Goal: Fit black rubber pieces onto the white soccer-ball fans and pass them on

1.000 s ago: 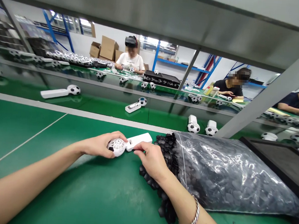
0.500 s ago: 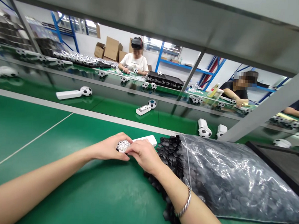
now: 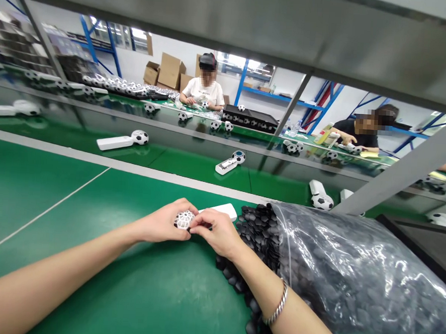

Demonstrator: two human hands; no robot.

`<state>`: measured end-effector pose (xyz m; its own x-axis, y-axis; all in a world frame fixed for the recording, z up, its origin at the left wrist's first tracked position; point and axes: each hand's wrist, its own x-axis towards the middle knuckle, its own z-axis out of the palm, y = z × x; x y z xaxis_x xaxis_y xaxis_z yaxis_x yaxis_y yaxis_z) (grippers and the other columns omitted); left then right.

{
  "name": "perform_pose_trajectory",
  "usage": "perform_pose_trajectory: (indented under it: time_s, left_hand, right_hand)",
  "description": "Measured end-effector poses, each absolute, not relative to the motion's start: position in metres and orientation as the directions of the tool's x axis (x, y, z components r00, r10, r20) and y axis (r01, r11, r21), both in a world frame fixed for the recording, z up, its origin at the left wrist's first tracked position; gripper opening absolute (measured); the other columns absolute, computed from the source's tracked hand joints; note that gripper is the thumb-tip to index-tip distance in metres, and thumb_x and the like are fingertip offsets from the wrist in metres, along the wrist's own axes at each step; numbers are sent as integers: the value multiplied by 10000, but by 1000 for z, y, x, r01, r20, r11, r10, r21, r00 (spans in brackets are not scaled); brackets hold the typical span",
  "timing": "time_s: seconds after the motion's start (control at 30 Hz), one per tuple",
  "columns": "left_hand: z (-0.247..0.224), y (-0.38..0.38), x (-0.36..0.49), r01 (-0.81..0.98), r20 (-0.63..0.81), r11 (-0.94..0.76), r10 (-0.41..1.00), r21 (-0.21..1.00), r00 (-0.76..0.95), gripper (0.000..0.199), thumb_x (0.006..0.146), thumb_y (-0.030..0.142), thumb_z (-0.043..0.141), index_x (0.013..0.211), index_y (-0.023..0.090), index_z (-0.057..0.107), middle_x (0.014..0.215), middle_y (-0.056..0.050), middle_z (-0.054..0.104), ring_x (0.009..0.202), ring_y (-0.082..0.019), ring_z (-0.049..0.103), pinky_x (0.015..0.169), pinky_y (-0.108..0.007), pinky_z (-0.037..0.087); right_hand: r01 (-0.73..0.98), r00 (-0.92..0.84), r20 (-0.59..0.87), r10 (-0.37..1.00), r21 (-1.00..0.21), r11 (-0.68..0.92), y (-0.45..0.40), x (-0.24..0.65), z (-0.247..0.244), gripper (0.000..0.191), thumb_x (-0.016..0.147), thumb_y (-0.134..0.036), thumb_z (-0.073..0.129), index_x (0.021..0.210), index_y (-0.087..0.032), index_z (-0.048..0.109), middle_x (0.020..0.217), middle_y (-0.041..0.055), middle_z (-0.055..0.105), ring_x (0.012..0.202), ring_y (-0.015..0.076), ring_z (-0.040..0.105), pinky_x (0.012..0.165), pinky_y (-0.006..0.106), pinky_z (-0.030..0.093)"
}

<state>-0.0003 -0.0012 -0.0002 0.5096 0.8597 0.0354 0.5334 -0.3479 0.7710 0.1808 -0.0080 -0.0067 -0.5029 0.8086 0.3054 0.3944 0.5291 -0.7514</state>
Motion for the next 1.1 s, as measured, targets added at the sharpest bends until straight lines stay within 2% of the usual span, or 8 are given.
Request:
perform_pose_trajectory:
  time_s: [0.23,0.37,0.47,0.6,0.73,0.87,0.97,1.1]
  left_hand:
    - [-3,-1,3,543,74,-378,863,750,499,314,590,239,609,901,210,575,911,-11,485,837,-185,515,747,-300,433]
    - [-3,4,2,557,122,-395,878,730,463,306,577,234,607,881,206,591,892,-14,510,816,-186,524,729,-298,438]
    - [1,25,-4,549,130,-370,895,749,426,353,525,204,637,877,204,610,885,-5,547,803,-184,547,709,-280,446]
    - [2,77,-22,591,198,-232,972,773,124,413,559,273,641,962,204,581,919,-13,551,794,-189,571,705,-293,467]
    - [-14,125,-40,620,311,-180,944,764,-109,545,676,379,557,1155,148,439,1120,-121,445,1097,-296,436,925,-425,360]
    - [-39,144,-48,662,345,-207,935,720,-83,647,704,368,536,1276,152,325,1218,-144,387,1167,-321,360,961,-449,324]
    - [-48,146,-48,712,364,-240,931,660,-23,677,706,420,542,1294,180,306,1235,-122,397,1166,-322,354,960,-448,327]
    - [-48,148,-48,719,392,-249,919,648,-35,704,695,497,545,1283,185,312,1264,-119,379,1178,-332,333,960,-455,321]
  right_hand:
    - [452,-487,190,853,-781,432,-4,178,-8,85,690,-160,646,667,-175,565,655,-37,548,615,95,493,578,205,389]
    - [513,-474,200,857,-729,454,0,173,-8,97,702,-179,631,669,-180,540,655,-40,539,609,96,490,566,206,384]
    - [506,-471,209,857,-731,457,15,172,-3,74,705,-182,621,747,-181,560,733,-16,580,673,112,544,606,218,422]
    - [719,-256,223,941,-606,339,60,187,14,250,727,-316,604,939,-191,561,974,45,587,898,157,563,741,261,446]
    - [851,-42,239,970,-500,160,120,209,27,392,757,-374,559,1100,-185,534,1134,118,506,1052,203,496,862,330,395]
    - [892,152,214,965,-450,-41,176,218,19,487,749,-452,541,1152,-181,506,1234,193,409,1101,279,455,823,442,397]
    - [877,249,178,952,-459,-144,200,218,0,491,744,-479,538,1119,-164,504,1257,227,366,1048,285,487,750,488,418]
    - [821,267,146,953,-552,-145,207,226,-12,303,837,-337,495,1078,-154,507,1163,127,479,944,204,540,755,419,457]
